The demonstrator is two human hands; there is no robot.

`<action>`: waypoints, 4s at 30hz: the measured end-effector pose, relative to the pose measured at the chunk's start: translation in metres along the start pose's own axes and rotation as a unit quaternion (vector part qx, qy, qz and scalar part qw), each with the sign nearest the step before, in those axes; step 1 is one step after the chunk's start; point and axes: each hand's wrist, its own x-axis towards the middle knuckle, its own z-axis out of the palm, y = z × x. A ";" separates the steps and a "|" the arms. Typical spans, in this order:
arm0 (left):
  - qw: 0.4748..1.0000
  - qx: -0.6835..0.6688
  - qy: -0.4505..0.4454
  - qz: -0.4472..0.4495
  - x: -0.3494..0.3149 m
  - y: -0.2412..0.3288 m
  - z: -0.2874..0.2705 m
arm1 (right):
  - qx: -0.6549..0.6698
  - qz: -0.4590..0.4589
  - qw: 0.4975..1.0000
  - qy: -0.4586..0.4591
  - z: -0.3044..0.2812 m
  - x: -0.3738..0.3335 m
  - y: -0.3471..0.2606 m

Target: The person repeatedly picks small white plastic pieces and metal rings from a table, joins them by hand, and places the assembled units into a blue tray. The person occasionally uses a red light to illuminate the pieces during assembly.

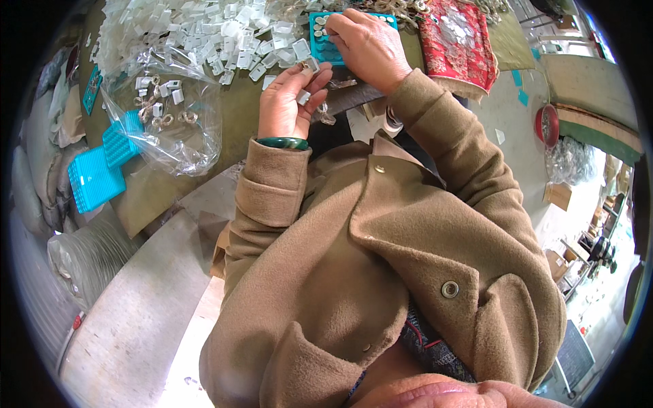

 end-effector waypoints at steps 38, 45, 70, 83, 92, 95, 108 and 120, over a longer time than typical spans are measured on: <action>0.998 0.031 0.013 0.044 -0.005 -0.011 -0.003 | 0.239 -0.052 0.968 -0.052 -0.016 -0.021 -0.015; 0.996 0.041 0.063 0.037 -0.002 -0.003 -0.004 | -0.003 -0.144 0.987 0.072 0.021 0.016 0.001; 0.999 -0.015 0.020 0.047 -0.012 -0.012 -0.003 | 0.227 -0.030 0.969 0.097 -0.022 -0.007 -0.006; 0.993 0.089 -0.027 0.069 -0.027 -0.026 0.023 | 0.140 -0.107 0.980 0.088 -0.031 -0.051 -0.021; 0.977 0.117 -0.008 0.179 -0.028 -0.039 0.029 | 0.178 -0.115 0.977 0.033 -0.043 -0.048 -0.021; 0.968 0.154 -0.023 0.195 -0.030 -0.037 0.028 | 0.312 0.052 0.948 -0.024 -0.043 -0.048 -0.016; 0.995 0.006 -0.094 0.009 -0.029 -0.033 0.019 | 0.445 0.199 0.870 -0.081 -0.032 -0.062 -0.022; 0.900 -0.273 -0.222 -0.258 -0.011 -0.041 0.007 | 0.689 0.293 0.645 -0.150 -0.036 -0.063 0.000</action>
